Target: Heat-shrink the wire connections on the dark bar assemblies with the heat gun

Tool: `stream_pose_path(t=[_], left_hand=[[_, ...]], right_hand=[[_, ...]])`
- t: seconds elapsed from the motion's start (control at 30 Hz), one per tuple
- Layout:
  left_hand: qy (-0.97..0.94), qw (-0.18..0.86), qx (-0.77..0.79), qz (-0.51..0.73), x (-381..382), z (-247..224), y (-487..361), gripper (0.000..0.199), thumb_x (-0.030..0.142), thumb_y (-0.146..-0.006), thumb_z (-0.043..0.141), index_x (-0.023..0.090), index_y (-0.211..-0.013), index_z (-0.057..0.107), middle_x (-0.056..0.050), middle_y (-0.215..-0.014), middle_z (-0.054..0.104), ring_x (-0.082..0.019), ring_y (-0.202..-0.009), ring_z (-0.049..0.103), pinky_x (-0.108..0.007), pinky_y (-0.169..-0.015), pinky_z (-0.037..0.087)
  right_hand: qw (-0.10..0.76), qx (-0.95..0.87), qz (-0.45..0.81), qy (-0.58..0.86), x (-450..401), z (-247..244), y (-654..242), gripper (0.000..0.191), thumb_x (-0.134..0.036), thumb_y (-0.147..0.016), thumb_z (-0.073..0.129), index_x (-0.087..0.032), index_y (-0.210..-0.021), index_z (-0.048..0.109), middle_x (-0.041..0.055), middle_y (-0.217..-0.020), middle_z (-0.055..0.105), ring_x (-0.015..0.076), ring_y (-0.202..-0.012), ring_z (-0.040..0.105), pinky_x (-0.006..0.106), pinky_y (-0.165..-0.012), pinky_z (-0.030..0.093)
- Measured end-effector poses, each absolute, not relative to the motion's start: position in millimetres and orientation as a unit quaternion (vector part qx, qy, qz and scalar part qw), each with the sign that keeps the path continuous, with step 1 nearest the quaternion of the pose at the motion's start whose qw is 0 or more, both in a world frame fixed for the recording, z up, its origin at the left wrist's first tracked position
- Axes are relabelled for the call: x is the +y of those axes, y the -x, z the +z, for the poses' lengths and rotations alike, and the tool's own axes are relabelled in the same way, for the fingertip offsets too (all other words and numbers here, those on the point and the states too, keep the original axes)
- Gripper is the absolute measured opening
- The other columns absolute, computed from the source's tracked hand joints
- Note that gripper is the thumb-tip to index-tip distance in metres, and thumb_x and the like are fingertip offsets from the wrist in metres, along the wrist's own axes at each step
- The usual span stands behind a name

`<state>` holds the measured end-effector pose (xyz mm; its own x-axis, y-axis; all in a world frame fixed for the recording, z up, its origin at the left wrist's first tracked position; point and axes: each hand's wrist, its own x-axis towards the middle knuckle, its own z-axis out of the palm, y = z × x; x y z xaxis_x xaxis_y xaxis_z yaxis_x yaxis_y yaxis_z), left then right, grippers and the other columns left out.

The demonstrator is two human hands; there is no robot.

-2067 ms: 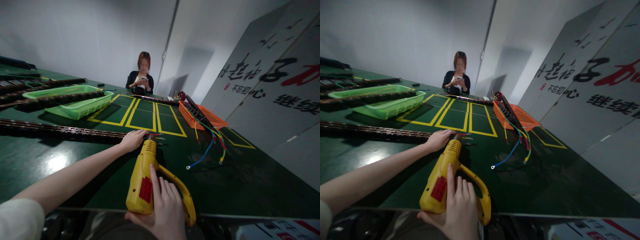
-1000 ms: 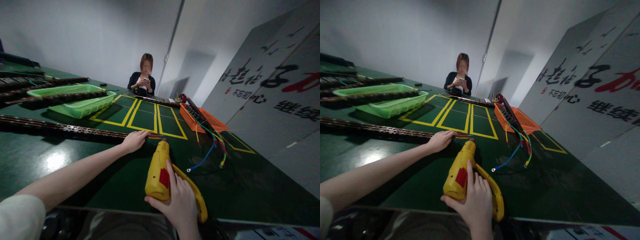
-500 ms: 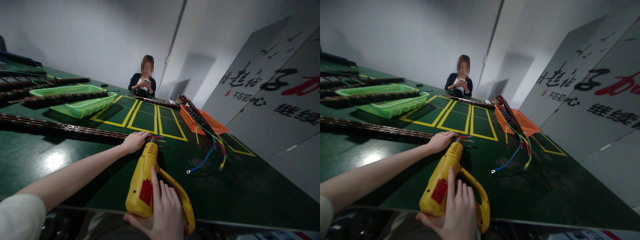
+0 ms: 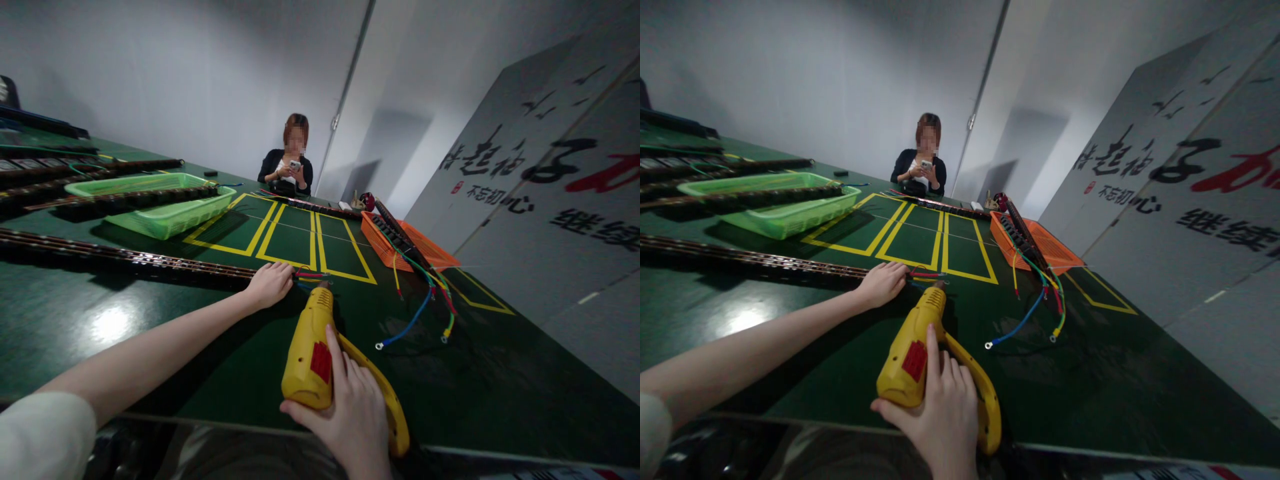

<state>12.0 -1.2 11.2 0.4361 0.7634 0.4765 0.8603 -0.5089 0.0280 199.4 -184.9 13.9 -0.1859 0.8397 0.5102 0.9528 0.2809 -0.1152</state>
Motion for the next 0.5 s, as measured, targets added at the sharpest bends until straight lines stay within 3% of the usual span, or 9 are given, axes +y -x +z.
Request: stream_pose_path(t=[0.5], left_hand=[[0.846, 0.097, -0.473, -0.227, 0.4, 9.2, -12.3, 0.025, 0.025, -0.090, 0.030, 0.017, -0.095, 0.053, -0.008, -0.095, 0.062, -0.021, -0.093, 0.056, -0.034, -0.082, 0.044]], right_hand=[[0.235, -0.759, -0.147, 0.589, -179.7, 9.6, -209.8, 0.110, -0.083, -0.061, 0.048, -0.015, -0.144, 0.020, 0.0132, -0.106, 0.063, 0.0280, -0.088, 0.060, 0.041, -0.075, 0.046]])
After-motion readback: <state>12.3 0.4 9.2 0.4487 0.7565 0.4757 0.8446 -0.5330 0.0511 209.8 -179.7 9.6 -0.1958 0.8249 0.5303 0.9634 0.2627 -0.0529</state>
